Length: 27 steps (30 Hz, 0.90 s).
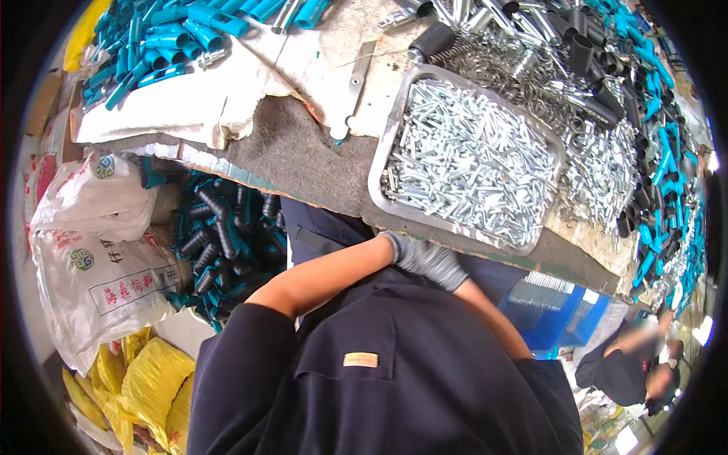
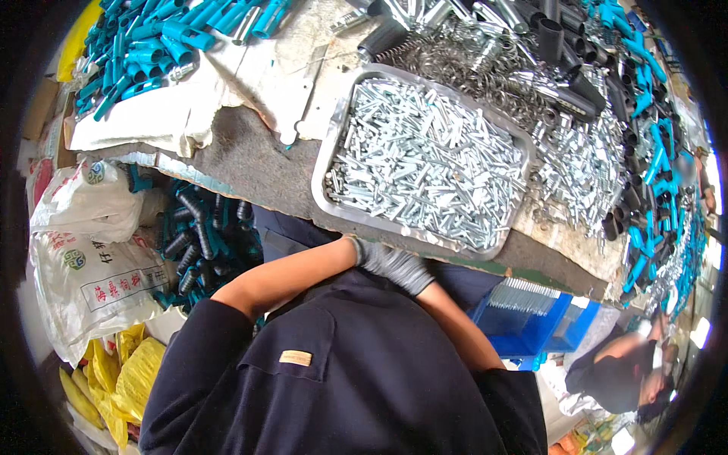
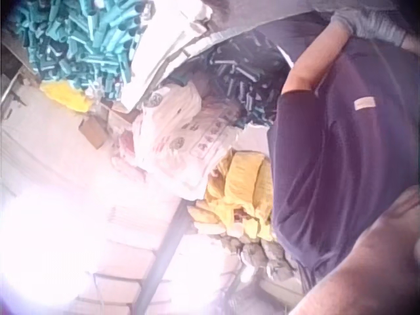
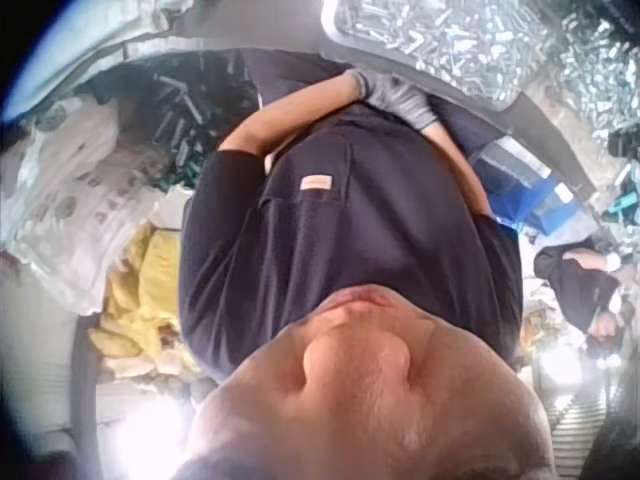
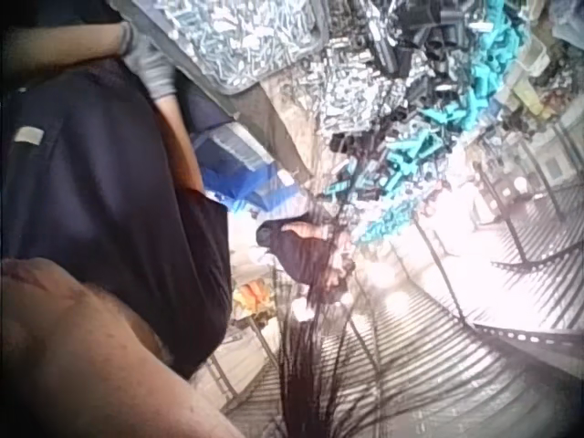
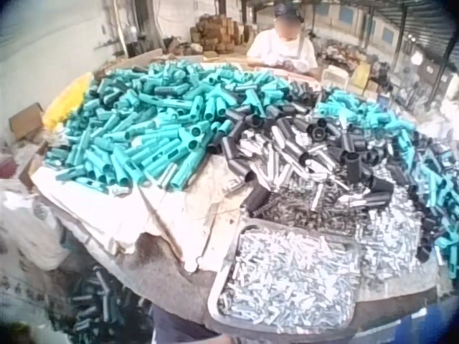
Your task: The worker is assembling handles onto metal components at a factory workbench.
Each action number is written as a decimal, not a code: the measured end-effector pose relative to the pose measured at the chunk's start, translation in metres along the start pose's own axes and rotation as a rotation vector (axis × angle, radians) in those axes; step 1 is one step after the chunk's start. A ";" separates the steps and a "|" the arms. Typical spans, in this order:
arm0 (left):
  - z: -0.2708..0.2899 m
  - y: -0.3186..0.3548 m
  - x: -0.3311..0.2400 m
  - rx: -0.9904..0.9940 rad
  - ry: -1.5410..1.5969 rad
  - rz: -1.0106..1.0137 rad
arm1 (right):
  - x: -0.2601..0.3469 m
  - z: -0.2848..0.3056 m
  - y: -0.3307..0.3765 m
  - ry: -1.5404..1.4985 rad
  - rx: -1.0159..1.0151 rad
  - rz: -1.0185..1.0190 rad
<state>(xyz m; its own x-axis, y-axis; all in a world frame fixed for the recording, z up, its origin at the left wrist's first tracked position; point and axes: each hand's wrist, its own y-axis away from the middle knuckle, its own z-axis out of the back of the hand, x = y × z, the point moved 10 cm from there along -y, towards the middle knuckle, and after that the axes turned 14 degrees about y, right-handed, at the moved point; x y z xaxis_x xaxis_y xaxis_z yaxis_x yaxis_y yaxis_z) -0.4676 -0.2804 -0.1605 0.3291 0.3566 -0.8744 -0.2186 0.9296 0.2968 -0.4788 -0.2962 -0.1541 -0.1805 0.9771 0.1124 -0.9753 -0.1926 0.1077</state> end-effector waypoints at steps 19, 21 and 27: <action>0.048 -0.003 0.019 0.034 -0.074 0.178 | 0.020 -0.044 -0.051 -0.332 0.177 0.034; 0.041 -0.004 0.022 0.021 -0.085 0.186 | 0.016 -0.047 -0.044 -0.290 0.355 -0.029; 0.041 -0.007 0.018 0.051 -0.120 0.201 | 0.025 -0.022 -0.055 -0.305 0.169 0.108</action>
<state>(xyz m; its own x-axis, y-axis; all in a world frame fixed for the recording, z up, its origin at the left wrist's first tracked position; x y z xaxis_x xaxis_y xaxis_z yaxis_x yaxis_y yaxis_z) -0.4227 -0.2767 -0.1627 0.3911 0.5403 -0.7451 -0.2444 0.8415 0.4818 -0.4329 -0.2596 -0.1794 -0.2102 0.8835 0.4186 -0.9134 -0.3301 0.2381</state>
